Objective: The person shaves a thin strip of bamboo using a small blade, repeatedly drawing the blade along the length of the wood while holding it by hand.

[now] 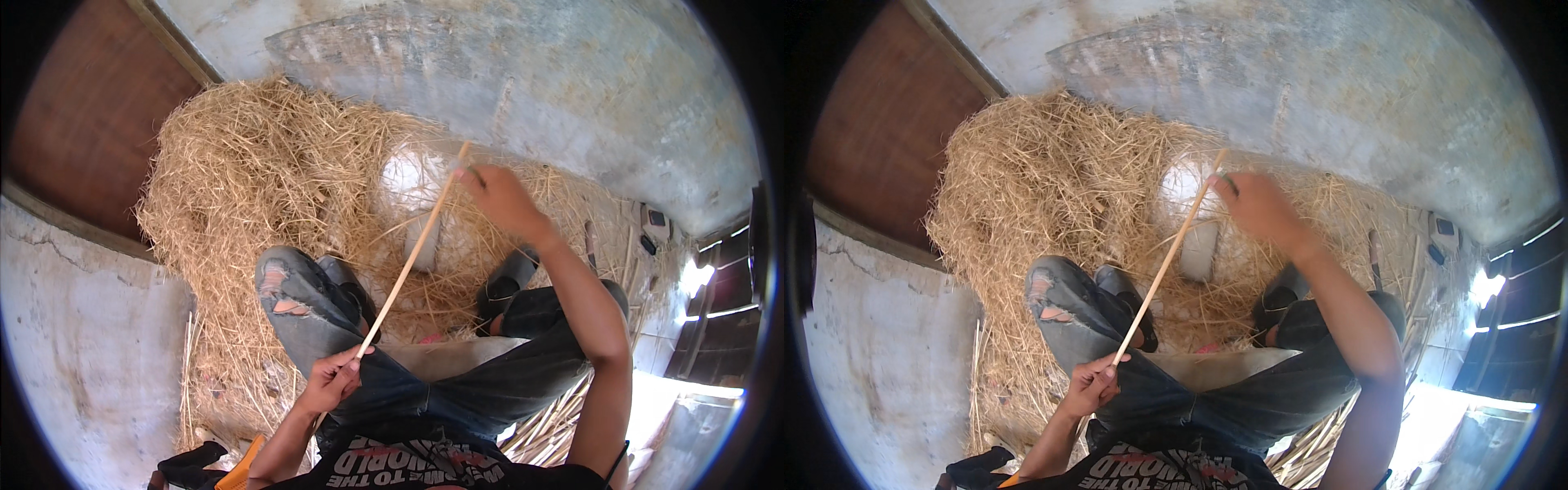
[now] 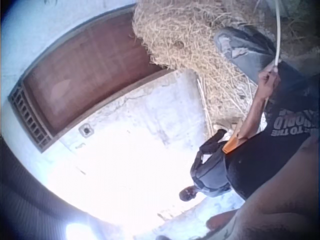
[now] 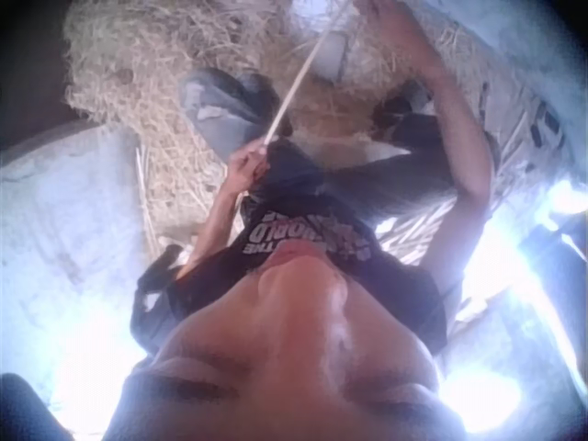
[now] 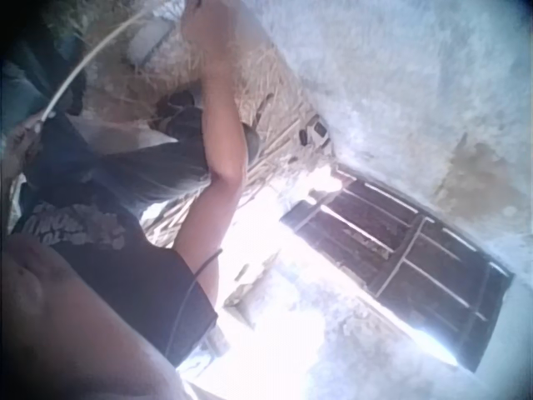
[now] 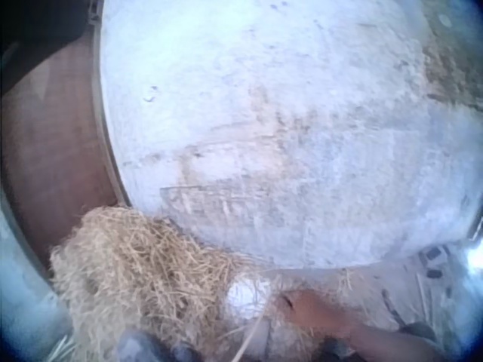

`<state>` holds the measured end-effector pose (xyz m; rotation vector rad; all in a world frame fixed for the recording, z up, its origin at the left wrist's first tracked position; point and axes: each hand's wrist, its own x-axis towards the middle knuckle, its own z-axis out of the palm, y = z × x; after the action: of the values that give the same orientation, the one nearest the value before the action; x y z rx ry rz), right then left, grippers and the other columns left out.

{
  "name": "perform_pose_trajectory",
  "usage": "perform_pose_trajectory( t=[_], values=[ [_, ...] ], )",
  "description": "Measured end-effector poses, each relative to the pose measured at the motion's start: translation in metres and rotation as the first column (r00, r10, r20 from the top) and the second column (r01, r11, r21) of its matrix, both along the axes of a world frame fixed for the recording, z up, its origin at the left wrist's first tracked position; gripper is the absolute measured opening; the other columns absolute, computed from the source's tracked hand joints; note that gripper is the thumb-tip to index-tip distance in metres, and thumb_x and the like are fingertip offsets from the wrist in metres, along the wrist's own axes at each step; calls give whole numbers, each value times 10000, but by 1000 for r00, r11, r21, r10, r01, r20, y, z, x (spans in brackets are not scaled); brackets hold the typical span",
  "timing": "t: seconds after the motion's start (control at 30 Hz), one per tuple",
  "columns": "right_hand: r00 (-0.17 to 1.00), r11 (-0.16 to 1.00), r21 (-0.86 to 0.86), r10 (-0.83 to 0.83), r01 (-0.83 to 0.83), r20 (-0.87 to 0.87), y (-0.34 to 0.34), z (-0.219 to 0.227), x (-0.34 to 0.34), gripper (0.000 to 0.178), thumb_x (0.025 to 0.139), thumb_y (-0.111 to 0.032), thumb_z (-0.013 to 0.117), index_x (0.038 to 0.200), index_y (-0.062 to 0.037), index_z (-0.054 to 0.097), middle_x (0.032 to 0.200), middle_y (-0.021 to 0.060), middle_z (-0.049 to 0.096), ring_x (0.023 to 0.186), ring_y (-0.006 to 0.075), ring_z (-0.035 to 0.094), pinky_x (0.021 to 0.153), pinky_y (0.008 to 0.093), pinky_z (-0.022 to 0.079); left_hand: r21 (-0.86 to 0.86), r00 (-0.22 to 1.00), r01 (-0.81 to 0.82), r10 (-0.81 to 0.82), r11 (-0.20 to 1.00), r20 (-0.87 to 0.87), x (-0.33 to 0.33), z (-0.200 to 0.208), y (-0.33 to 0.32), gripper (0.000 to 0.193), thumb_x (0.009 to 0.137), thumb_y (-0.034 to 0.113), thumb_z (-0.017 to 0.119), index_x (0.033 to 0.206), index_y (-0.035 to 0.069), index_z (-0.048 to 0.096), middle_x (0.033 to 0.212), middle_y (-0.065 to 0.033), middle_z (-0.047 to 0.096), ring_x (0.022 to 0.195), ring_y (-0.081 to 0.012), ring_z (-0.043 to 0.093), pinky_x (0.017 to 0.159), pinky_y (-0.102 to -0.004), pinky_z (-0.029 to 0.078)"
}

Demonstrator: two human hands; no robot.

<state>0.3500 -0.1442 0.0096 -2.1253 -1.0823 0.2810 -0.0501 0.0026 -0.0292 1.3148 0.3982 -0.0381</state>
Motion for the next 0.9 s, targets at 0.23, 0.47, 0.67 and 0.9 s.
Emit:
perform_pose_trajectory(
  t=[0.23, 0.47, 0.67, 0.9],
  values=[
    [979, 979, 19, 202, -202, -23, 10, -12, -77, 587, 1037, -474, 431, 807, 30, 626, 679, 243, 593, 633, 426, 577, 660, 515, 474, 29, 999, -16, 15, 999, 36, 12, -5, 4, 389, 1072, 179, 453, 1409, -8, 502, 551, 56, 312, 435, -39, 279, 426, -234, 253],
    [994, 998, -52, 27, -33, -102, 13, 7, -52, 592, 1032, -484, 431, 841, 33, 646, 695, 270, 614, 705, 450, 645, 704, 534, 505, -184, 999, -8, 14, 983, 36, 21, -5, 4, 397, 1079, 222, 431, 1385, -19, 510, 572, 52, 274, 432, -47, 214, 416, -234, 223],
    [972, 975, -62, 207, -214, -108, 13, 1, -105, 590, 1022, -508, 448, 794, 11, 608, 648, 251, 585, 645, 432, 617, 637, 523, 477, -289, 999, -10, 19, 957, 30, 26, -7, 7, 409, 1079, 255, 428, 1375, -12, 518, 576, 58, 246, 433, -47, 190, 412, -228, 207],
    [984, 984, -5, -178, 178, 22, 7, -8, 10, 595, 1047, -457, 397, 785, 23, 633, 679, 248, 606, 653, 447, 604, 651, 525, 477, -320, 1000, 5, -9, 947, -10, 17, -9, 0, 420, 1060, 259, 461, 1350, -37, 530, 563, 67, 245, 400, -35, 177, 369, -224, 193]
  ],
)
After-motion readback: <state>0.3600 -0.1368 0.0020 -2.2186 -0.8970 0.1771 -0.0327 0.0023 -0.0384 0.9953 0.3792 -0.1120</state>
